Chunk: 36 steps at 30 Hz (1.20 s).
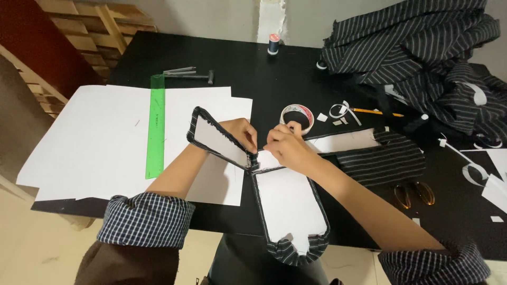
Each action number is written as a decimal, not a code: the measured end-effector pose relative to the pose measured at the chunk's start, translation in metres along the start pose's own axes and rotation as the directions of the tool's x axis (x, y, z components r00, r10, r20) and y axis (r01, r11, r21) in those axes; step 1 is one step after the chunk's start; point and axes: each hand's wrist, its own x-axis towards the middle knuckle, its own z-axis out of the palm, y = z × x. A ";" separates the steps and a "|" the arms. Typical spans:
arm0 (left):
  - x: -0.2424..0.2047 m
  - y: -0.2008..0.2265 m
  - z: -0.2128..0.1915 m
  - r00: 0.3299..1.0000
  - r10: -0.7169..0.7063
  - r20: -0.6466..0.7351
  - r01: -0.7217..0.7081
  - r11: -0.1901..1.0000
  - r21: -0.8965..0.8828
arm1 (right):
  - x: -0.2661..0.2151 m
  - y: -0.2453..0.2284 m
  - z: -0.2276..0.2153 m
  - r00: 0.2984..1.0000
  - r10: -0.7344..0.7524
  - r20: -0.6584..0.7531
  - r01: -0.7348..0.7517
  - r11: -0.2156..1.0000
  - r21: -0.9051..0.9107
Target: Assemble a wallet by applying adhesive tape to a template and covering it with striped fabric.
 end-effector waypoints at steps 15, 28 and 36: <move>-0.131 0.179 0.113 -0.695 0.278 -0.663 -0.019 0.915 0.404 | -0.005 -0.001 -0.019 0.972 -0.192 0.137 0.200 0.979 -0.043; -0.034 0.101 0.158 0.735 -0.134 -0.664 0.561 0.671 0.485 | 0.012 0.030 -0.043 0.927 0.096 0.362 -0.225 0.916 0.332; -0.023 0.083 0.172 0.666 0.101 -0.739 0.549 0.604 0.577 | -0.010 0.027 -0.022 0.979 -0.005 0.206 -0.033 0.982 0.183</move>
